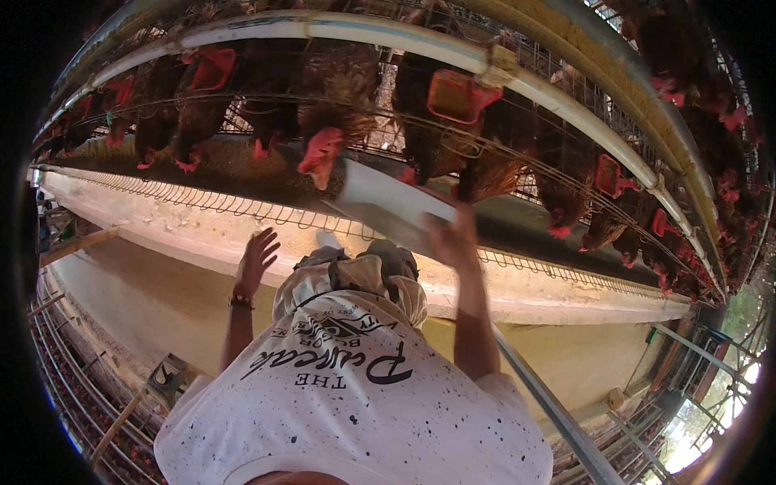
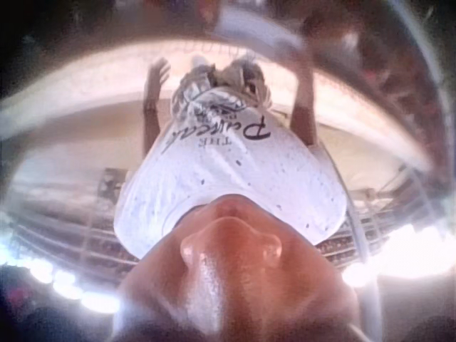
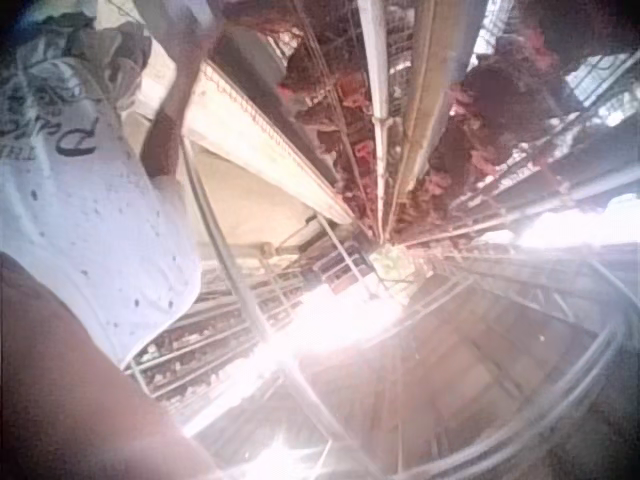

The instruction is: The person uses a white scraper to clean the exterior of a long, curved metal trough attached to a multi-tiered chicken cage system. They repeatedly scrape along the trough's surface to remove debris.

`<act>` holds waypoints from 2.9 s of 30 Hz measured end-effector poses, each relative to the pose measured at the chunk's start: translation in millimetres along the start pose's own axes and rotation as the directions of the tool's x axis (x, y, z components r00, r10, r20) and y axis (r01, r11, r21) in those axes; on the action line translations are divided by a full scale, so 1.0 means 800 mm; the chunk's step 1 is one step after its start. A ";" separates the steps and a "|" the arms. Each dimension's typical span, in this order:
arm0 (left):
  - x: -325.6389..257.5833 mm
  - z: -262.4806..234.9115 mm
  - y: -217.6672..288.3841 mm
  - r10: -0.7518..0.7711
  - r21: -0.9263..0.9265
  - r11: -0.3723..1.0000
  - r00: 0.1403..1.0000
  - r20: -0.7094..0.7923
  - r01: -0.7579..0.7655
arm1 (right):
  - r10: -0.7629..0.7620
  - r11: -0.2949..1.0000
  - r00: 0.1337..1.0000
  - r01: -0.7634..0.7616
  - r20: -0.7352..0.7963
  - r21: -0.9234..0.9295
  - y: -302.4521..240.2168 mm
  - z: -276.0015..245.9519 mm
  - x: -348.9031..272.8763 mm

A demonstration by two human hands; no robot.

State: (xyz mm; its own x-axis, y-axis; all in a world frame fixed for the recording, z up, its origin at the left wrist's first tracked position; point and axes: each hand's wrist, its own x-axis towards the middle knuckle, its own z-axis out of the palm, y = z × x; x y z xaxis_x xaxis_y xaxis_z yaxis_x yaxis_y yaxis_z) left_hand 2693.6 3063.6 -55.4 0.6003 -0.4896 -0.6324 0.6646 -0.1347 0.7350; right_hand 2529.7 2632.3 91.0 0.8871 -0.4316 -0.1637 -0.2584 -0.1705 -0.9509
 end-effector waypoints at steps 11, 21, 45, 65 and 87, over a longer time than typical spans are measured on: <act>0.033 0.118 -0.010 0.188 0.573 -0.008 0.562 0.806 -0.819 | 0.121 0.714 0.967 -0.241 -0.224 -0.657 0.067 -0.233 -0.053; -0.004 0.032 0.066 0.308 0.732 0.367 0.818 0.487 -0.574 | 0.155 0.866 0.983 -0.181 -0.095 -0.465 0.003 0.065 0.042; 0.090 0.116 0.180 0.437 0.499 0.169 0.518 0.735 -0.850 | 0.292 0.937 0.956 -0.294 -0.041 -0.190 -0.056 0.054 0.040; 0.136 0.313 0.064 0.269 0.466 -0.013 0.446 0.854 -0.884 | 0.657 0.730 0.745 -0.667 -0.112 -0.153 0.025 -0.086 0.065; 0.038 -0.109 0.297 0.565 0.733 -0.216 0.530 0.633 -0.645 | -0.029 0.928 0.999 0.021 -0.016 -0.373 0.000 0.358 0.100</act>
State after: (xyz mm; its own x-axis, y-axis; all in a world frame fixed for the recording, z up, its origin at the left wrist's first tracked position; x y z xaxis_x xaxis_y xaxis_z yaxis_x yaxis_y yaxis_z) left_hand 2908.6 3092.2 78.4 0.4116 -0.8806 0.2348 -0.8569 -0.2862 0.4288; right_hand 2709.8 2851.4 2.8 0.8882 -0.4403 -0.1316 -0.3633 -0.4974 -0.7878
